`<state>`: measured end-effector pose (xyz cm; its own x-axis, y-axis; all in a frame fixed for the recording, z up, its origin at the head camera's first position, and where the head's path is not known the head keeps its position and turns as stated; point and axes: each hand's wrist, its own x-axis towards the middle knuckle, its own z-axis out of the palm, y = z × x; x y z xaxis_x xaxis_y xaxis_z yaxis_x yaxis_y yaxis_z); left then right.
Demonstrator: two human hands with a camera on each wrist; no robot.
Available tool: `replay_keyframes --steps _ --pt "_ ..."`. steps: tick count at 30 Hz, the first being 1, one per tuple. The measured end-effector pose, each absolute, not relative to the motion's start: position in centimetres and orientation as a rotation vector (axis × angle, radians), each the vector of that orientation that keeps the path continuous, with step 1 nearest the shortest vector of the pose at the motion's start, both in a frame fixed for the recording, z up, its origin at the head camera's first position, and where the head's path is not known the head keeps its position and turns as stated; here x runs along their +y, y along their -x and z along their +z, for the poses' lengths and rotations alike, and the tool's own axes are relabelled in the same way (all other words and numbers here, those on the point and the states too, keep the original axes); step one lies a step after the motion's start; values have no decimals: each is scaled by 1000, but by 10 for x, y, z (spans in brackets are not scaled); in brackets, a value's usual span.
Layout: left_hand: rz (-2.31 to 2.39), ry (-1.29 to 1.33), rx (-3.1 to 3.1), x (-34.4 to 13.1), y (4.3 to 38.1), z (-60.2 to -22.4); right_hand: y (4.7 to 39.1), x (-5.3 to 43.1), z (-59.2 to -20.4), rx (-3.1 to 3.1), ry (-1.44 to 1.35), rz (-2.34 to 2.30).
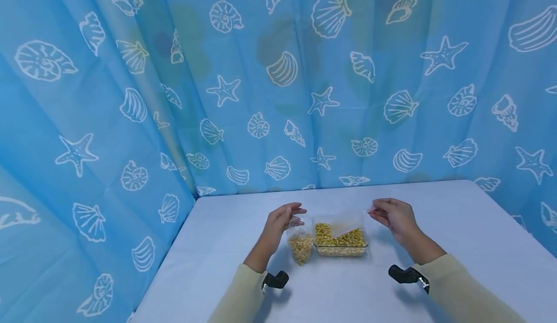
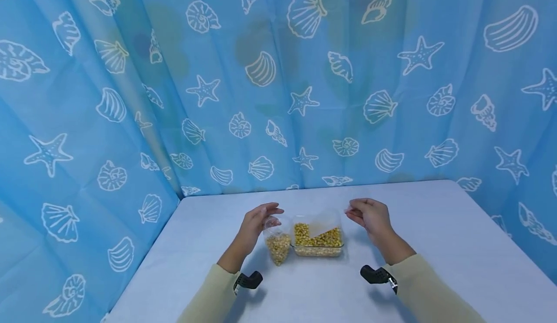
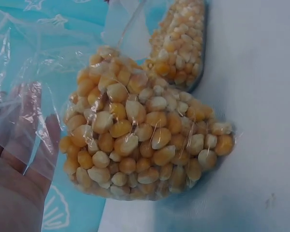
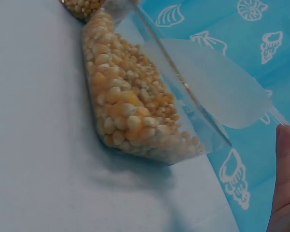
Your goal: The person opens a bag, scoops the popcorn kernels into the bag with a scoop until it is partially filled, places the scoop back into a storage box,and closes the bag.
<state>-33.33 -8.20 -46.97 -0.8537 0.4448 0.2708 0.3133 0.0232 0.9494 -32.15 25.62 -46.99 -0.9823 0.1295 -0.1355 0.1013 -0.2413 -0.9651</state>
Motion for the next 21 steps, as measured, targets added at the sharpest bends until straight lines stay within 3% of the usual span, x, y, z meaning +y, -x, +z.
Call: replay_keyframes --steps 11,21 --pt "1932 -831 2146 -78 350 -472 320 254 -484 -2048 314 2410" --pt "1824 -802 2169 -82 363 -473 317 253 -492 -2464 246 2109"
